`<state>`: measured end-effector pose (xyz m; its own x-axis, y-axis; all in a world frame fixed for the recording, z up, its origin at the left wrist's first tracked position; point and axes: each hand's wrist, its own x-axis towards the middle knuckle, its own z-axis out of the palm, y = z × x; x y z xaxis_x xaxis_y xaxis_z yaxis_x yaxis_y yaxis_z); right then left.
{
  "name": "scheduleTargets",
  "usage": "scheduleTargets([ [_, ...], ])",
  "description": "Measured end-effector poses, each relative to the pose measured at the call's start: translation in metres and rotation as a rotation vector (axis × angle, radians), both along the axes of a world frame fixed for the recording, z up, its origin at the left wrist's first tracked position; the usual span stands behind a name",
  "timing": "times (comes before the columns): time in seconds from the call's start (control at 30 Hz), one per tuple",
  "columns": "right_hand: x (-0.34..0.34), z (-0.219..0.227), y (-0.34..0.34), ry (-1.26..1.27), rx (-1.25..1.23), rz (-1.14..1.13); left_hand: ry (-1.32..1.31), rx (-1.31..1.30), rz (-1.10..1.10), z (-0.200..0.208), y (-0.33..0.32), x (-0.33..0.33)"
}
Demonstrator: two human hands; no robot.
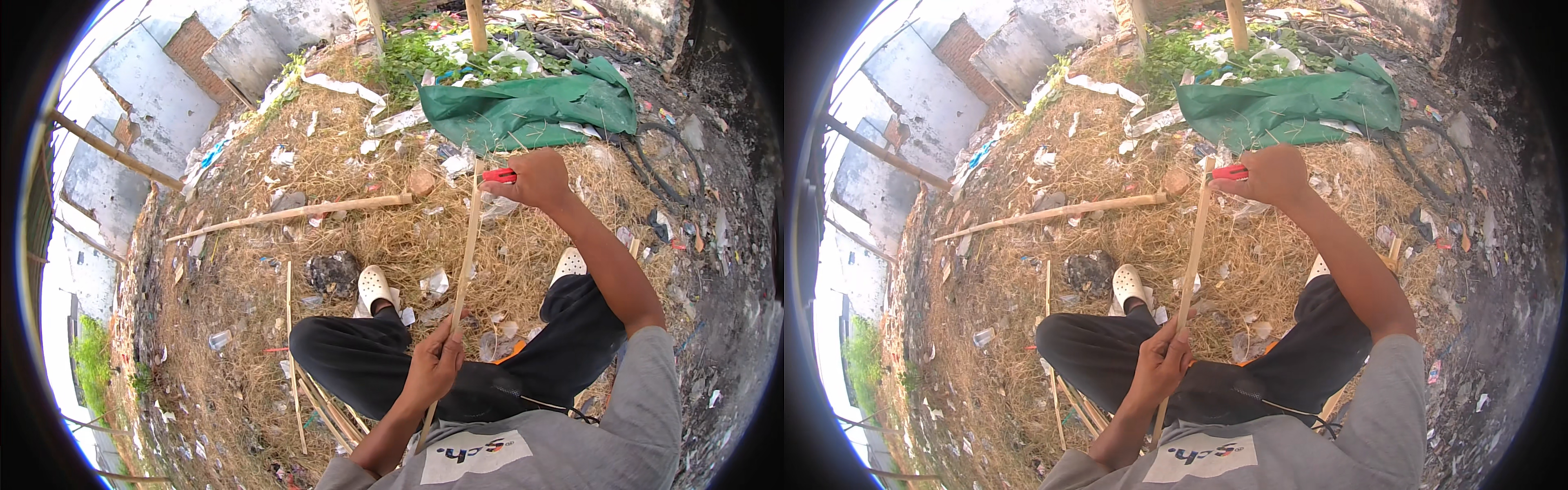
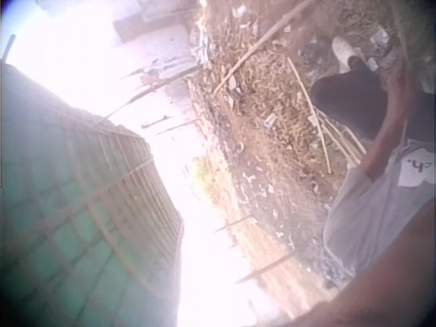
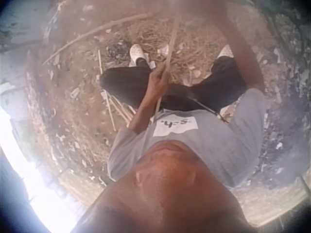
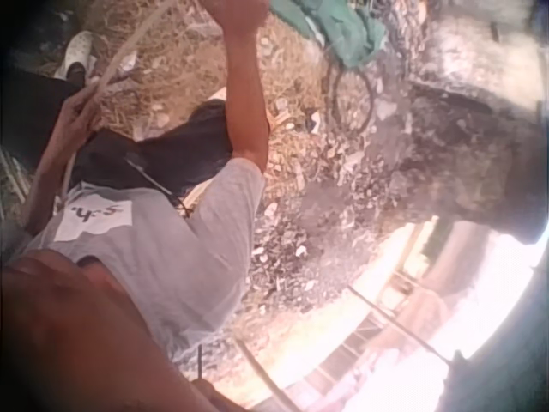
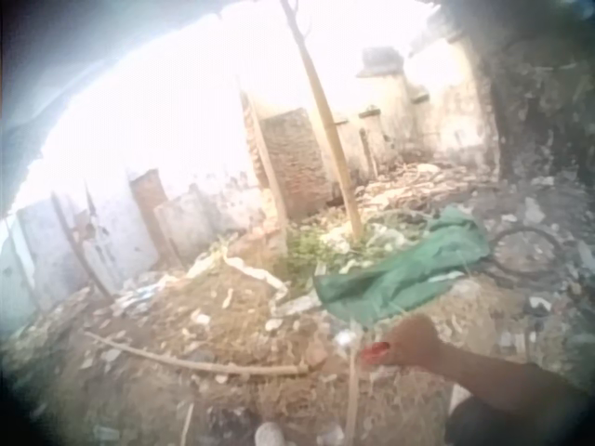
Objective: The person sits on the ground and uses a red utility knife to shave the surface of a long bamboo stick. They hold the stick with their left hand and scrape along its length with the knife in their right hand, removing the outer layer.
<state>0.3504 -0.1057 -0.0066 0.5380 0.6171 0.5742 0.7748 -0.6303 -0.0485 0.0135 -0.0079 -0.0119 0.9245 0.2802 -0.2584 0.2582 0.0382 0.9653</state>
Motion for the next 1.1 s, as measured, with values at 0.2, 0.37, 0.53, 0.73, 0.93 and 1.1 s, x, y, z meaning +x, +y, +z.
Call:
scheduleTargets([
  [0.2,0.09,0.011,-0.062,0.449,0.025,-0.58,0.105,-0.147,-0.059,-0.007,-0.006,-0.046],
  [0.37,0.023,0.02,-0.031,0.588,-0.091,-0.246,0.041,-0.449,0.064,0.002,0.012,-0.018],
  [0.53,-0.056,0.014,-0.014,0.462,-0.033,0.224,-0.019,-0.561,0.078,0.011,0.017,-0.002],
  [0.73,-0.092,0.01,-0.007,0.301,0.018,0.428,-0.068,-0.569,0.094,0.018,0.016,0.009],
  [0.93,-0.093,0.005,-0.004,0.16,0.035,0.425,-0.093,-0.708,0.057,0.011,0.018,0.01],
  [1.1,-0.053,0.019,-0.004,0.194,0.102,0.154,-0.048,-0.874,0.011,0.003,0.015,0.004],
])
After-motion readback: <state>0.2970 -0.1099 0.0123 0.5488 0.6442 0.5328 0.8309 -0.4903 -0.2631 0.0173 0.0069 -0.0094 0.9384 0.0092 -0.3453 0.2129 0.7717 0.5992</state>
